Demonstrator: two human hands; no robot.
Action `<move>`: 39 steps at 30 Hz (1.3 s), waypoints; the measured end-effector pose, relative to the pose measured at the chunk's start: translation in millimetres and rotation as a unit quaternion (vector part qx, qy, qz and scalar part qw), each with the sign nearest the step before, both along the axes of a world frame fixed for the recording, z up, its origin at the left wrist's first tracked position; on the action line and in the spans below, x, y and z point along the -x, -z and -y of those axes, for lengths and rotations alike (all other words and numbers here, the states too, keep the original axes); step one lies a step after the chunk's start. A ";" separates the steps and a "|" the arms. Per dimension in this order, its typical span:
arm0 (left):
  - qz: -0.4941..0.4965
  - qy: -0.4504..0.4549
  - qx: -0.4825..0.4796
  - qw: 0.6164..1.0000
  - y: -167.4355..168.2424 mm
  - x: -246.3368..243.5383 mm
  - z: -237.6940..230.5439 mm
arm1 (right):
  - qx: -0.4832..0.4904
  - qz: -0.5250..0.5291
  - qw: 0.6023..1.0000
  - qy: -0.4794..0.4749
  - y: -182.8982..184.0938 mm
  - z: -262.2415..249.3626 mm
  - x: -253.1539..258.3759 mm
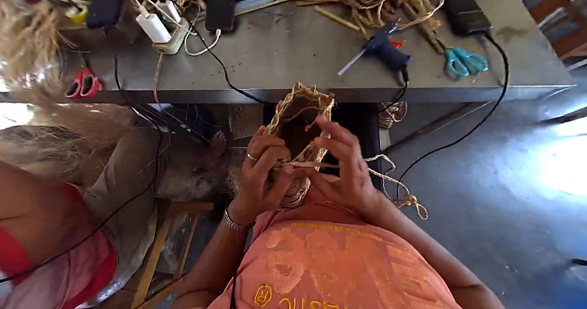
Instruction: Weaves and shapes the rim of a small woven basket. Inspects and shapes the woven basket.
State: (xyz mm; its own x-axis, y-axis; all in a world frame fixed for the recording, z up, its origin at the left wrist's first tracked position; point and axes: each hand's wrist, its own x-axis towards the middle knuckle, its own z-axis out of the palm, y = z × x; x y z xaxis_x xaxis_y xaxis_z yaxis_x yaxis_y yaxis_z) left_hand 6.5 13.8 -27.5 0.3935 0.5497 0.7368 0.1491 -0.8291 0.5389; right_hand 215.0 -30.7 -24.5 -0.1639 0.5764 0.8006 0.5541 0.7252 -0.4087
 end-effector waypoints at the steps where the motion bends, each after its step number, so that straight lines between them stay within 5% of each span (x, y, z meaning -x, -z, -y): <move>1: 0.001 0.002 0.004 1.000 0.5 2.0 -2.6 | 0.003 -0.009 1.000 0.015 -0.3 1.2 -4.8; 13: -0.009 0.002 0.065 0.998 -9.8 17.2 -16.8 | 0.149 -0.002 0.989 0.008 -3.3 7.5 -10.8; 21: -0.010 0.015 0.178 0.984 -26.4 17.9 -6.8 | 0.257 -0.004 0.966 0.027 -37.3 6.4 -20.9; 32: -0.084 0.003 0.214 0.973 -42.9 12.9 -4.5 | 0.107 0.111 0.984 0.091 -68.4 -10.9 -8.6; 39: -0.075 -0.005 0.231 0.970 -42.1 16.3 -4.8 | 0.098 0.140 0.983 0.064 -78.7 -24.1 -7.0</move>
State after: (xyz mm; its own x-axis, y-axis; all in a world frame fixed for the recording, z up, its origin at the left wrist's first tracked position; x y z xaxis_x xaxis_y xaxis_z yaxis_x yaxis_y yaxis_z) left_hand -9.8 18.5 14.6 0.4698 0.8119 0.3464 0.2611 -0.5027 0.8241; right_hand 222.0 -6.6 54.1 -0.2778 0.7450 0.6064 0.7467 0.5646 -0.3516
